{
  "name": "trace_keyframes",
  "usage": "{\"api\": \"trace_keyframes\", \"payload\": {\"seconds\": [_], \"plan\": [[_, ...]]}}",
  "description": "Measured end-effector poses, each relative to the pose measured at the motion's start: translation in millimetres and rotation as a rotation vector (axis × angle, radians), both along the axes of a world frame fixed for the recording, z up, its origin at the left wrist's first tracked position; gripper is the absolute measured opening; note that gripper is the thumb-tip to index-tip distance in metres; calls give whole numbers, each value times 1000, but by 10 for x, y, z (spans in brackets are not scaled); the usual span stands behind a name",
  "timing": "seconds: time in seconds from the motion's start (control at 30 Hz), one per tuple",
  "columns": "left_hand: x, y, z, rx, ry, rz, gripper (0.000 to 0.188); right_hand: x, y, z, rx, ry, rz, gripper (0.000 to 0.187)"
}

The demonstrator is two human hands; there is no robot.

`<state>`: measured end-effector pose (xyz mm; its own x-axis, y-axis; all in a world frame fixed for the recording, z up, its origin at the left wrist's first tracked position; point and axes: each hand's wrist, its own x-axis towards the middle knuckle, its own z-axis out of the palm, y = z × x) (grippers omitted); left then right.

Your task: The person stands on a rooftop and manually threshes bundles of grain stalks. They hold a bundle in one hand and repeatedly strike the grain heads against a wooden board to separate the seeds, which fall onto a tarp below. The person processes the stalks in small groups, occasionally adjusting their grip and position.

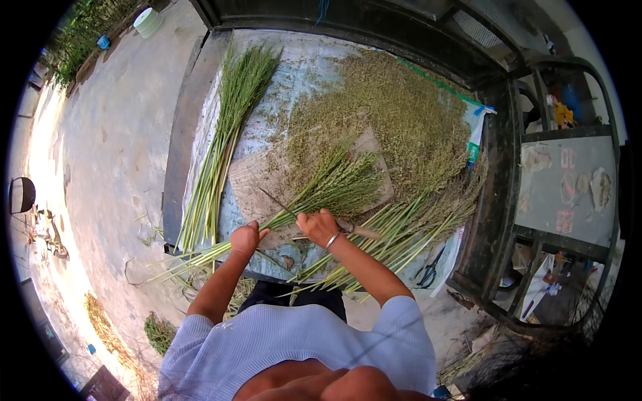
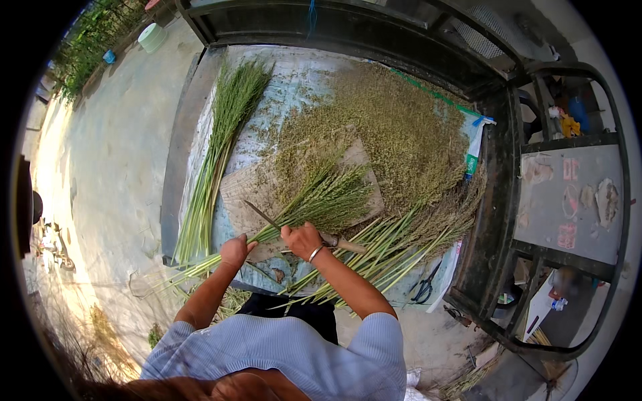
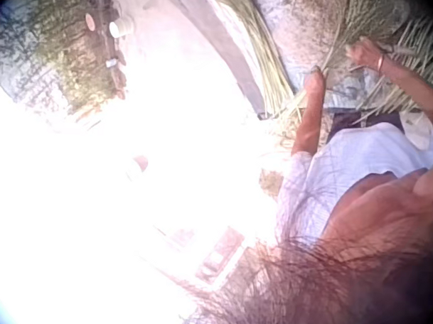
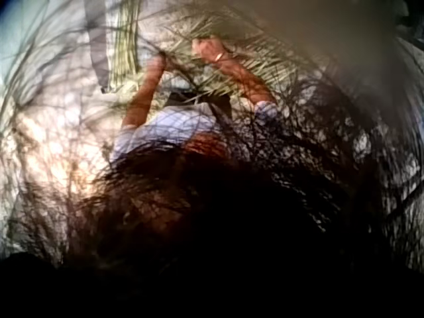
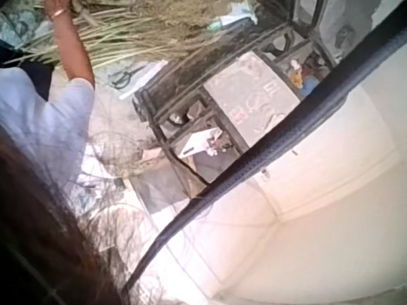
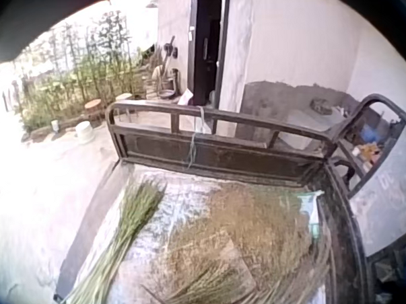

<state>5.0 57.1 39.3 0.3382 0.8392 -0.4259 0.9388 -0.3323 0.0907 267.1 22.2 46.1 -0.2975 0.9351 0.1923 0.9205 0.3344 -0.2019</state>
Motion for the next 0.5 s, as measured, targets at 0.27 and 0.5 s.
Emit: {"api": "trace_keyframes", "payload": {"seconds": [0.27, 0.5], "plan": [[-179, 154, -249, -10, 17, -8, 50, 1621, 20, -464, -118, -372, -140, 23], [-596, 79, -282, -58, 29, 27, 52, 2048, -125, -131, -247, -350, -783, 26]]}}
